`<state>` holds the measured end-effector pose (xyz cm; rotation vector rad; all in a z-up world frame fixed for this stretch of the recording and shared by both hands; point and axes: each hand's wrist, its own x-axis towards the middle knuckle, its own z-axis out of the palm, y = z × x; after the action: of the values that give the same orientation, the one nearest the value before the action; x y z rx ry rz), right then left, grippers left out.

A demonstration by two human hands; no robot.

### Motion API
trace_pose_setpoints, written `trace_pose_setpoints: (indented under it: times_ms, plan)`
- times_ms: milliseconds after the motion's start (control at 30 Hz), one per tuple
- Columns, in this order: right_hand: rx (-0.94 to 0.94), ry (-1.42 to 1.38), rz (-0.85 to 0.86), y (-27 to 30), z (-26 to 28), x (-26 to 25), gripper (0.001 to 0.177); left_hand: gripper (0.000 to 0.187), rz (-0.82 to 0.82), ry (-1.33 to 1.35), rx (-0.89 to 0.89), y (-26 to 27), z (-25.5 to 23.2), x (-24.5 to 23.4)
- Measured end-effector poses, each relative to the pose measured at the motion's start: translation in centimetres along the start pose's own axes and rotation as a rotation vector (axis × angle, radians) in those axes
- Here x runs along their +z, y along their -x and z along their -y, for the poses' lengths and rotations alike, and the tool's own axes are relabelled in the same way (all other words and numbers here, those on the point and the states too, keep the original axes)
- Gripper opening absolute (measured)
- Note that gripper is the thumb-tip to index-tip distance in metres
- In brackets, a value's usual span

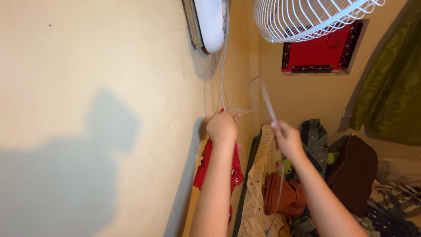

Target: The person removes the front grille of a wall-mounted fan, wipes the fan blades with a cloth, and then reattaches the grille. The person repeats this process multiple times throughout the clip.

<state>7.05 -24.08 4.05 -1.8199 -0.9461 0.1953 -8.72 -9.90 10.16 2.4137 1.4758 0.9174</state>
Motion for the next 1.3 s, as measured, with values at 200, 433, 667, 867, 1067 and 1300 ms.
trace_pose_setpoints:
  times_ms: [200, 433, 667, 867, 1067, 1300]
  plan:
    - [-0.486, 0.018, -0.095, -0.2, 5.4, -3.1, 0.029, 0.081, -0.413, 0.268, 0.493, 1.9, -4.5, -5.0]
    - [-0.319, 0.089, -0.041, 0.0, 4.3, -6.3, 0.033, 0.051, -0.228, 0.477, 0.595, 2.0, -7.2, -2.3]
    - [0.032, -0.250, 0.193, -3.2, -4.5, -1.9, 0.054, 0.036, -0.108, 0.629, 0.446, 1.5, -6.4, 2.4]
    - [0.185, -0.082, 0.210, -6.5, -13.6, 1.3, 0.054, 0.027, -0.030, 0.718, 0.458, 1.7, -6.1, 2.9]
    - [0.176, -0.121, 0.294, -8.1, -14.3, 2.9, 0.050, 0.024, -0.084, 0.710, 0.449, 1.1, -4.8, 3.2]
    - [0.055, -0.213, 0.333, -7.5, -8.4, 3.0, 0.044, 0.022, -0.087, 0.740, 0.412, 0.1, -3.7, 4.4]
